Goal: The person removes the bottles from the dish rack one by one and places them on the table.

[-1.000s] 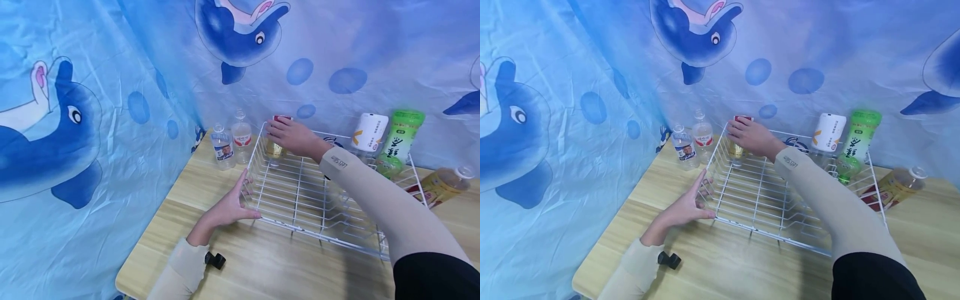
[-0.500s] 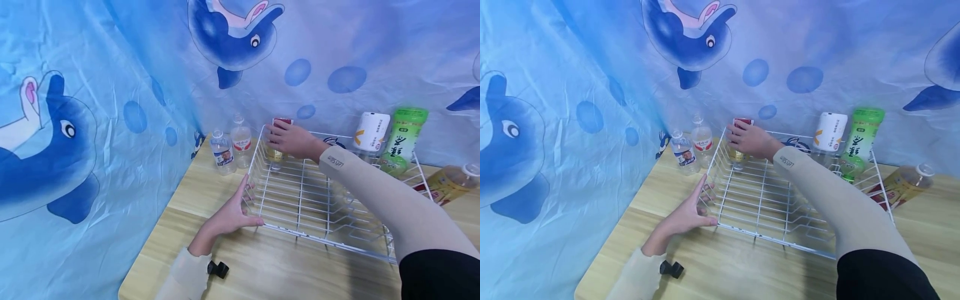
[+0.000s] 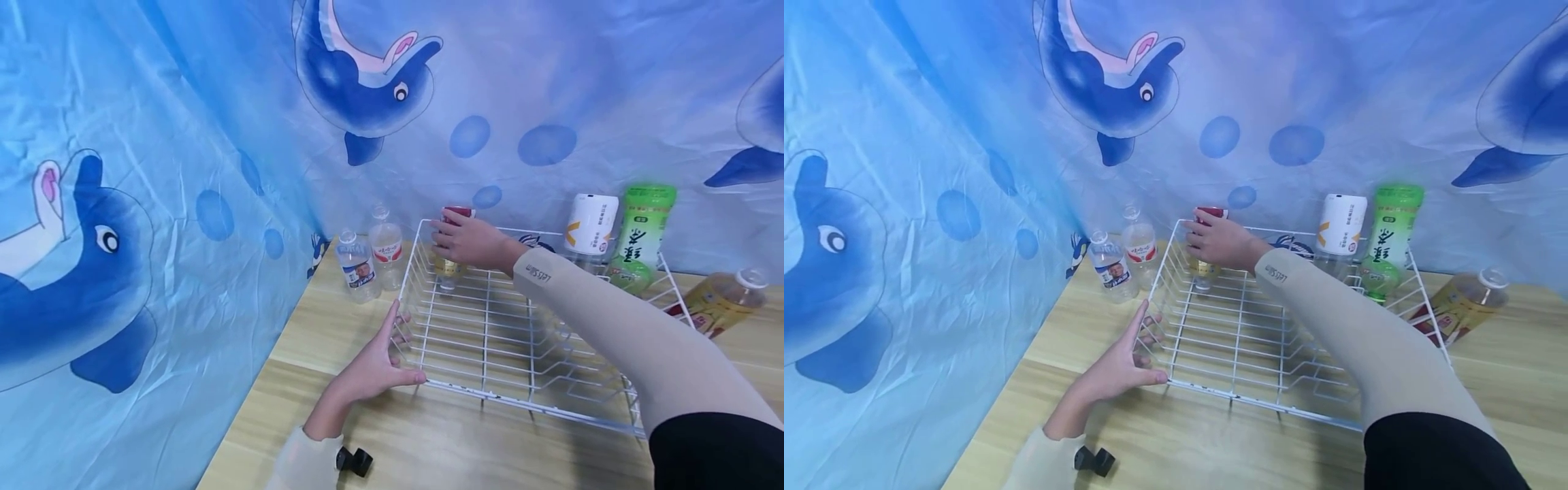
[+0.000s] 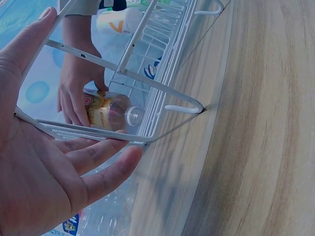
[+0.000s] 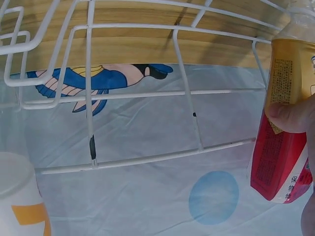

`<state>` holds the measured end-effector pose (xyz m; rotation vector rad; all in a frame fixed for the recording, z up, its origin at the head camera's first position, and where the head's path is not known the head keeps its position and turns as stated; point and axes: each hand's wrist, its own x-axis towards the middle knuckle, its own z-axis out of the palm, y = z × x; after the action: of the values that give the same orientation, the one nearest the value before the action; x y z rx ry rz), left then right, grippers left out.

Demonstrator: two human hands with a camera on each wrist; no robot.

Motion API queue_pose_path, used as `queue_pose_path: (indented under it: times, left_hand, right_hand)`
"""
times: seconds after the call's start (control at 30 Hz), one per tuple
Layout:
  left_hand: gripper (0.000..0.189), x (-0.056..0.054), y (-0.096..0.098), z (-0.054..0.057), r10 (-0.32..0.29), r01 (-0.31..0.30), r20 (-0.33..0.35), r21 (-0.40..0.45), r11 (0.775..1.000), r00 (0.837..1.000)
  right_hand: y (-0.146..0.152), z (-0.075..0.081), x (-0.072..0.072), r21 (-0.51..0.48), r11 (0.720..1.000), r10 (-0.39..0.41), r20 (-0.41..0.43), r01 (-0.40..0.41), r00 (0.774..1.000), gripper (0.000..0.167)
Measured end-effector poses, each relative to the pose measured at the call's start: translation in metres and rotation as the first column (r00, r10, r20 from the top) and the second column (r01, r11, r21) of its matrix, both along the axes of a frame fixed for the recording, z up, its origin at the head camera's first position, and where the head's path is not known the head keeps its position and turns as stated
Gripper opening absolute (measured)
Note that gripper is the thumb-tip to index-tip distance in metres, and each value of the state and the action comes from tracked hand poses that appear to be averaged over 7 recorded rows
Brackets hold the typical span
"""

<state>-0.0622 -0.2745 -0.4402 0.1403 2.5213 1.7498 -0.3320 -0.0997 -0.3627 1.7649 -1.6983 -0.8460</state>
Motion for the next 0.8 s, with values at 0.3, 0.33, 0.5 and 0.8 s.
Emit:
queue_pose_path:
  times: [0.3, 0.33, 0.5, 0.8]
  left_hand:
    - [0.13, -0.001, 0.0, -0.002, 0.001, -0.001, -0.005, -0.02, 1.0, 1.0]
    - [0.13, -0.002, 0.001, -0.002, 0.001, -0.001, -0.01, -0.018, 1.0, 1.0]
    - [0.129, -0.003, 0.003, -0.002, -0.003, 0.003, -0.015, -0.009, 1.0, 1.0]
    - [0.13, -0.001, 0.001, -0.002, 0.015, -0.015, -0.001, -0.031, 0.999, 1.0]
  right_hand:
    - [0.006, 0.01, 0.008, 0.005, 1.0, -0.021, -0.03, 0.021, 0.999, 0.072]
    - [0.007, 0.01, 0.008, 0.0, 1.0, -0.027, -0.034, 0.027, 0.999, 0.07]
    - [0.014, 0.013, 0.011, -0.011, 0.998, -0.064, 0.011, 0.064, 0.998, 0.072]
    - [0.028, 0.02, 0.017, -0.043, 0.998, -0.039, 0.107, 0.044, 0.993, 0.08]
